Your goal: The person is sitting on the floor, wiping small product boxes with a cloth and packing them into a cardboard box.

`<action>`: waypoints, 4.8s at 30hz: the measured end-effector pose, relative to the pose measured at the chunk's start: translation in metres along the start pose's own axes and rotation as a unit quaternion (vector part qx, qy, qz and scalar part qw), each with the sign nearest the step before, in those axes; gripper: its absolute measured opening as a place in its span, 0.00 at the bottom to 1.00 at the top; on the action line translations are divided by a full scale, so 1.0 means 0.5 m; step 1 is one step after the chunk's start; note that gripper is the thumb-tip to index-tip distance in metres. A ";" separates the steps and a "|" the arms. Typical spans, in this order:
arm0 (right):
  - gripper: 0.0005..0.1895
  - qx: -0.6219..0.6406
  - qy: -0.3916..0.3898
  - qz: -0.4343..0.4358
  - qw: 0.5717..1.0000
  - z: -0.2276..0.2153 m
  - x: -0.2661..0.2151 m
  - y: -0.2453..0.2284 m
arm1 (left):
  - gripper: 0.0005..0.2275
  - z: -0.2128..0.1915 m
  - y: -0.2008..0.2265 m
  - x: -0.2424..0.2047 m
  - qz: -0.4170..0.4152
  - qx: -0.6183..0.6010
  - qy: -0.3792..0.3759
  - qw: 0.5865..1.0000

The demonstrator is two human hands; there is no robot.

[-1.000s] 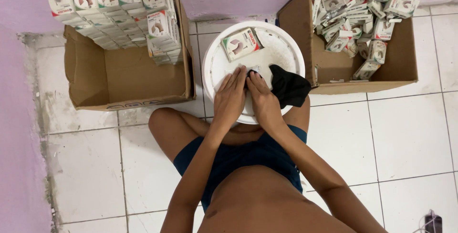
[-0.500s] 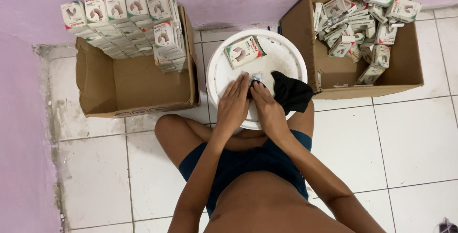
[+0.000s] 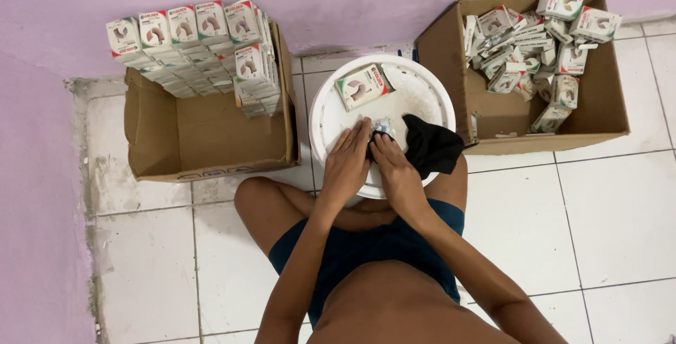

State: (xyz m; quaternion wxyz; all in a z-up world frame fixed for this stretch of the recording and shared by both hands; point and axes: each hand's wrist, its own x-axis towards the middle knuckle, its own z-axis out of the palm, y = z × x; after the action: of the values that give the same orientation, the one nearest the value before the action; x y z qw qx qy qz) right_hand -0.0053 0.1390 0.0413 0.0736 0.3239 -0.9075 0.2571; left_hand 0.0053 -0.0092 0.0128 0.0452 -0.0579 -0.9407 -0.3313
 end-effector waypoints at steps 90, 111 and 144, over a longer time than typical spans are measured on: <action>0.26 -0.063 0.005 -0.003 0.998 0.096 0.016 0.068 | 0.18 -0.001 -0.024 -0.012 0.020 -0.010 0.109 0.994; 0.24 -0.109 -0.015 -0.062 0.992 0.049 0.001 0.030 | 0.14 -0.037 -0.023 -0.012 0.034 0.017 0.097 0.995; 0.23 -0.097 -0.043 -0.094 0.990 0.086 0.010 0.058 | 0.30 -0.029 -0.052 -0.012 -0.012 0.001 0.013 1.000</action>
State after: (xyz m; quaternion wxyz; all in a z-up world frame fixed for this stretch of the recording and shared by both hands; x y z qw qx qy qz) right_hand -0.0256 0.1332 -0.0061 0.0897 0.4100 -0.8959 0.1456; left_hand 0.0084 -0.0390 0.0072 0.0535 -0.0425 -0.9409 -0.3317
